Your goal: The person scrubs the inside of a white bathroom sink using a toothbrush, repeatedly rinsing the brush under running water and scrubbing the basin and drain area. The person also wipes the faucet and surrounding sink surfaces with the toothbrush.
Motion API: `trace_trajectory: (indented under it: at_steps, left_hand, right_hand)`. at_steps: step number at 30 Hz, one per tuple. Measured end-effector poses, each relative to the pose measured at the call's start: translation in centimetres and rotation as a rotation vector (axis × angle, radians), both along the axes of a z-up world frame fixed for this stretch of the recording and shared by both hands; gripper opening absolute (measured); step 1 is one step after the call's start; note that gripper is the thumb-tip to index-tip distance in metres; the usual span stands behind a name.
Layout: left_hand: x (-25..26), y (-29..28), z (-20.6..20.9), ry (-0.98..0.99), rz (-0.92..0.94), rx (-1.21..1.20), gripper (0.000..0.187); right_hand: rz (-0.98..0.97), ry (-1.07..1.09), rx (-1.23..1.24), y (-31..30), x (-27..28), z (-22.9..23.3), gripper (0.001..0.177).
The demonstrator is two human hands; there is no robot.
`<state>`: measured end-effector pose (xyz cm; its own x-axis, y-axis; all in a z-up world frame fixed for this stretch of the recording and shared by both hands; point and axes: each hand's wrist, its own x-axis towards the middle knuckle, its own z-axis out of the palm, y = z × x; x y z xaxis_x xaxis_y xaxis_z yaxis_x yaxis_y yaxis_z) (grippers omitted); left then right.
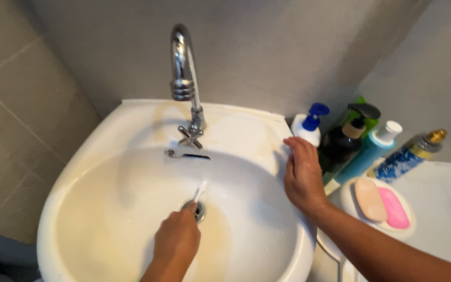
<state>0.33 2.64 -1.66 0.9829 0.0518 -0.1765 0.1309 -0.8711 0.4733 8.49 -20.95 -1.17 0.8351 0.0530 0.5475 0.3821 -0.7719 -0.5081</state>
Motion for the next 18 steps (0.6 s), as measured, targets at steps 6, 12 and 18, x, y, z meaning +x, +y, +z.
trace_trajectory:
  at_steps: [6,12,18]
  left_hand:
    - [-0.6,1.5,-1.0,-0.014,0.145,0.021,0.041]
    - [4.4,-0.7,2.4,-0.229,0.128,0.060,0.047]
    - [7.0,-2.7,1.6,-0.194,0.186,0.005,0.041]
  right_hand:
    - [0.015,0.008,-0.014,0.5,-0.1,0.4,0.033]
    - [0.031,0.037,-0.078,0.7,-0.6,0.7,0.029]
    - [0.048,0.009,-0.114,0.6,-0.8,1.3,0.030]
